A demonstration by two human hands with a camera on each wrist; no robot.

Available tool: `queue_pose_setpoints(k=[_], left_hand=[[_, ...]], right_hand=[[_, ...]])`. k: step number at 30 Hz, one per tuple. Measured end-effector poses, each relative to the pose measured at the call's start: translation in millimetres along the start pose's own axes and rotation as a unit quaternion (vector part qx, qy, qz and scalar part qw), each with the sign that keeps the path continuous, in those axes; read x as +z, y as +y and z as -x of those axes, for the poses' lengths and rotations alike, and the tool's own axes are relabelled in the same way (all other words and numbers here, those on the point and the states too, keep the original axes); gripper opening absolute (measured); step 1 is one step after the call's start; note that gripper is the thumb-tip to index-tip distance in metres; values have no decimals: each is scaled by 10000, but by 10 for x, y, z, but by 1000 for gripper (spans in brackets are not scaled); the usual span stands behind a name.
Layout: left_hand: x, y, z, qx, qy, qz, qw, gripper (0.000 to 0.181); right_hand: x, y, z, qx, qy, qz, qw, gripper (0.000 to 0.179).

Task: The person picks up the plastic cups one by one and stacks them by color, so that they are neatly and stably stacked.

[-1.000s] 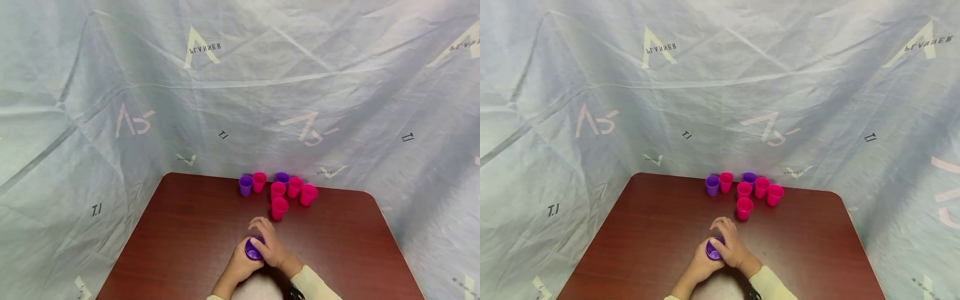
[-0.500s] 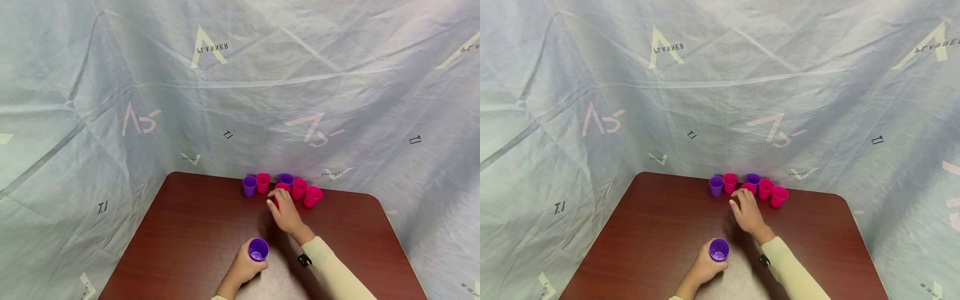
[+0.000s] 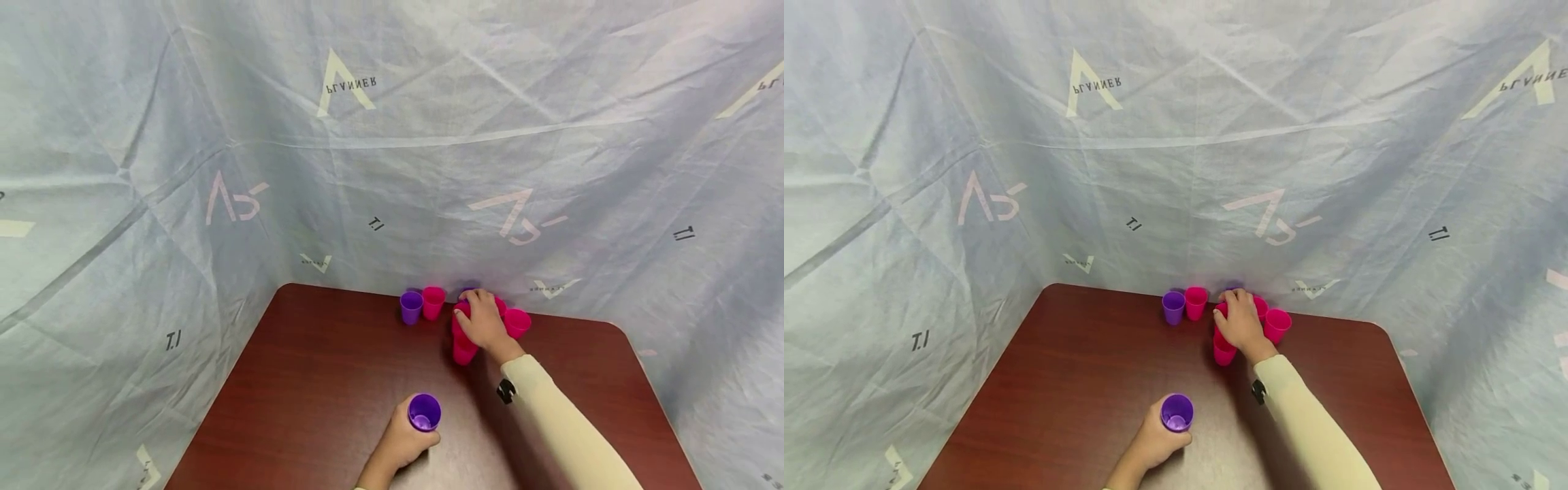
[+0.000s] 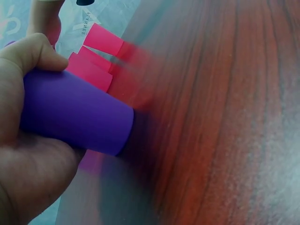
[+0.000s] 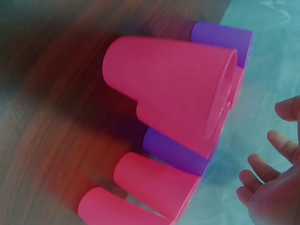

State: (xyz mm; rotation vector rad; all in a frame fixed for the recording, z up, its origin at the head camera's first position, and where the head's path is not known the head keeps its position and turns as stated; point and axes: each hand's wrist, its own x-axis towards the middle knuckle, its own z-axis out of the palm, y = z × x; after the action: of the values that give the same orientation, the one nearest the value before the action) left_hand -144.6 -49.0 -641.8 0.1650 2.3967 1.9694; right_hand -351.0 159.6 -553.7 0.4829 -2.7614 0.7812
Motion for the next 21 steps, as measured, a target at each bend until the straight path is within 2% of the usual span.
queue_pose_setpoints(k=[6, 10, 15, 21], left_hand=[[6, -9, -17, 25, -9, 76, 10000, 57], [2, -26, -2, -27, 33, 62, 10000, 58], [2, -31, 8, -43, 73, -41, 10000, 58], [-6, -38, -3, -28, 41, -33, 10000, 58]], right_hand=[[-41, 53, -182, 148, -117, 294, 9994, 40], [10, 114, -354, 43, -233, 657, 9976, 44], [69, 203, -568, 96, -634, 985, 9931, 49], [83, 227, -697, 343, -951, 1130, 9884, 50]])
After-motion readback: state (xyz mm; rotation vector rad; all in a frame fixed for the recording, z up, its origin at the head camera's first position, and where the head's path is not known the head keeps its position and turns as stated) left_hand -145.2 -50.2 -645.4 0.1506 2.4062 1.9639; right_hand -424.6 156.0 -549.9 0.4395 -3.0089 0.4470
